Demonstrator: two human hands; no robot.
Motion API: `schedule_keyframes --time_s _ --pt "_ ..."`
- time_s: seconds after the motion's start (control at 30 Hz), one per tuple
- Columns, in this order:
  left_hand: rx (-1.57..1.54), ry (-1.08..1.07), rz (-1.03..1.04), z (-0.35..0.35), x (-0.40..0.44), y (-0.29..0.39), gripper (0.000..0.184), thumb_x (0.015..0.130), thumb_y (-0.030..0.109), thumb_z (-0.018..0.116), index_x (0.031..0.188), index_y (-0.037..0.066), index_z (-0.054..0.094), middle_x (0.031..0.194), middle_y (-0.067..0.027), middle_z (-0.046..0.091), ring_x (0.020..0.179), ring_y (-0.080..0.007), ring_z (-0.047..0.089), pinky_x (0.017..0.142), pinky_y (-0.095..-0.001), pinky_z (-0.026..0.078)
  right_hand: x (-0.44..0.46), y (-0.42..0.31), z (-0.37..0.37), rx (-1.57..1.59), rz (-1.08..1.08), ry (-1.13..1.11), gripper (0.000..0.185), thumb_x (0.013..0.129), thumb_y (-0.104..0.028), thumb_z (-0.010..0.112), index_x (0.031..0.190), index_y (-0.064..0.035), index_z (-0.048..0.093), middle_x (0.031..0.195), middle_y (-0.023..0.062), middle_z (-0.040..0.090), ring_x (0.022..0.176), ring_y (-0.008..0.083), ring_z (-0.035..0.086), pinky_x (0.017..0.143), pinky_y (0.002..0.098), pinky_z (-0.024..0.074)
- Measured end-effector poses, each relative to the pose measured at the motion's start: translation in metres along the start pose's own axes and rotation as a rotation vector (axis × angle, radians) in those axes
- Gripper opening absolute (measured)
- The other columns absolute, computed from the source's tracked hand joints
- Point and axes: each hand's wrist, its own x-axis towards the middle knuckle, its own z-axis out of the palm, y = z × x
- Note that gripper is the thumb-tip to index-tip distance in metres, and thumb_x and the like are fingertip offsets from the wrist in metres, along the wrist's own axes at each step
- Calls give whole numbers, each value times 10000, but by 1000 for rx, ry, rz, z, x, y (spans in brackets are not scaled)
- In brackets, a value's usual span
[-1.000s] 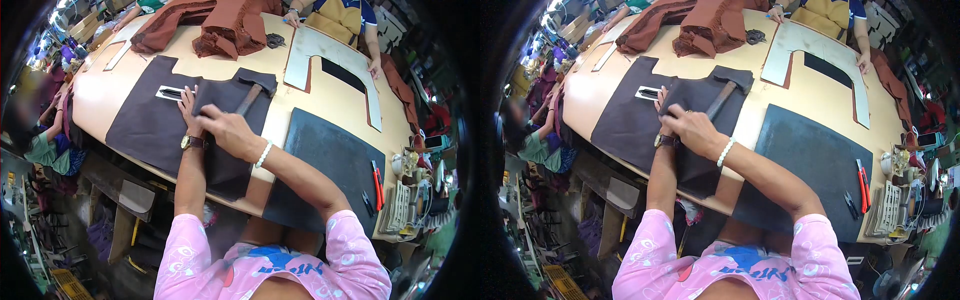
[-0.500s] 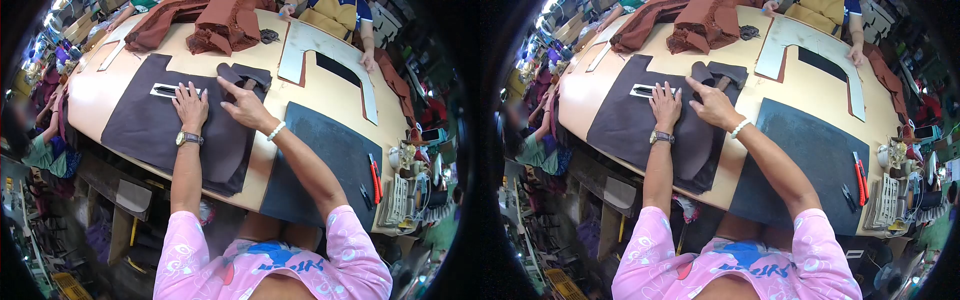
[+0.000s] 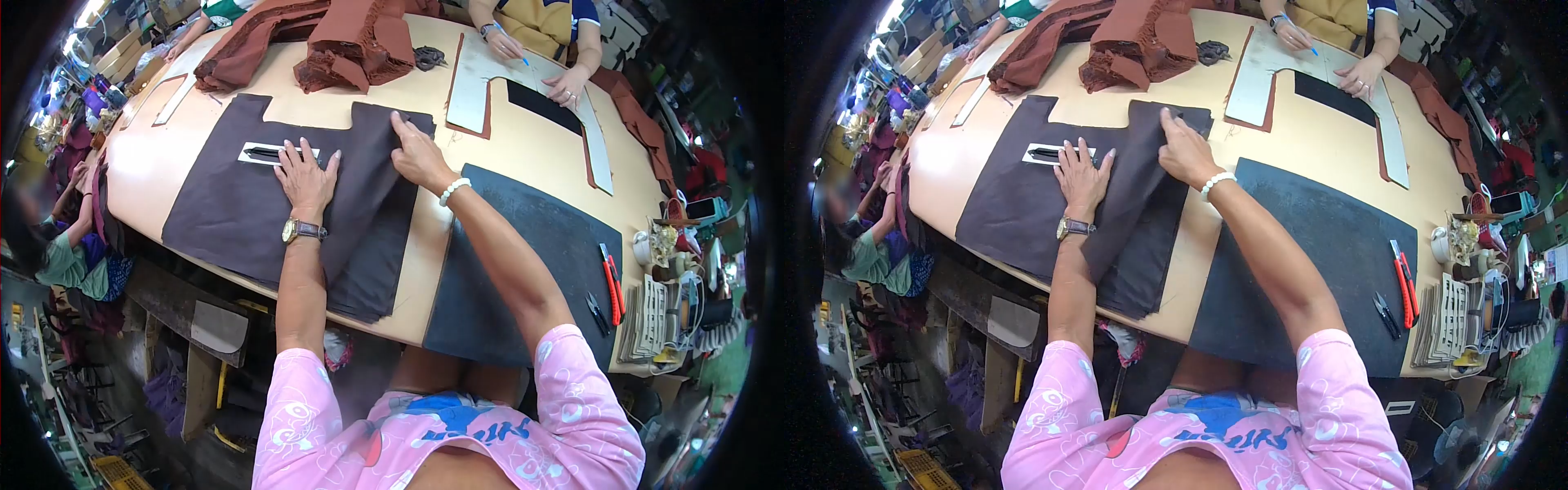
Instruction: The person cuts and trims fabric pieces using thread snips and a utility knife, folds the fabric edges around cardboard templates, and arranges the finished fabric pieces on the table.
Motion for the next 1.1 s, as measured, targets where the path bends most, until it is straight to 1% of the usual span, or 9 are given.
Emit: schedule_keyframes --time_s 0.17,0.27,0.3,0.4,0.43,0.57,0.87,0.97,1.1 --pt "-18 -21 -6 -10 -2 5 884 779 663 492 1365 17 344 1420 -254 267 1324 -390 243 1062 -528 200 -6 20 7 -356 -87 75 561 777 -57 464 1327 -12 363 1094 171 557 1017 320 541 867 418 411" --pt "-7 -25 -12 -12 -3 6 905 761 673 508 1363 18 346 1420 -250 268 1325 -387 243 1062 -526 203 5 31 10 -534 -90 134 529 792 -37 456 1316 -33 383 1086 166 561 1049 307 528 884 412 400" --pt "-3 -21 -11 -11 -2 6 908 757 674 512 1362 18 348 1418 -249 272 1323 -386 246 1061 -527 205 12 50 19 -529 -121 243 532 776 -18 446 1305 -51 403 1036 158 593 975 332 562 831 427 441" --pt "-11 -3 -5 -9 -2 6 911 740 660 543 1348 7 362 1405 -250 289 1318 -385 251 1060 -528 208 18 54 4 -453 5 67 481 787 -16 460 1267 -39 440 930 153 625 881 317 613 769 409 478" --pt "-16 4 -2 -9 -2 6 910 733 653 556 1341 2 368 1400 -251 295 1317 -384 252 1060 -528 208 19 63 5 -423 -6 145 494 766 -17 499 1256 -56 454 866 158 638 802 329 632 724 420 502" --pt "-19 3 -4 -9 -2 7 912 732 651 560 1342 1 367 1399 -252 296 1317 -384 252 1060 -528 207 21 97 -19 -446 66 240 541 737 -41 576 1261 -79 449 889 172 638 817 332 634 728 432 504" --pt "15 43 9 -3 -1 3 923 729 691 529 1341 17 377 1392 -251 311 1299 -388 287 1043 -543 227 25 102 -128 -418 245 527 574 761 -77 564 1311 -135 411 866 177 656 794 342 639 692 443 497" --pt "26 43 7 -4 -1 4 917 733 690 526 1340 19 379 1391 -249 312 1298 -386 289 1042 -541 230 22 68 -137 -257 126 591 589 759 -84 585 1317 -140 403 864 164 663 791 334 640 707 427 495" --pt "8 43 9 -4 -1 4 908 726 675 545 1331 15 393 1385 -246 323 1300 -380 282 1047 -532 224 24 23 -106 -31 -145 465 625 750 -58 595 1330 -145 380 897 154 661 785 338 637 704 428 492"
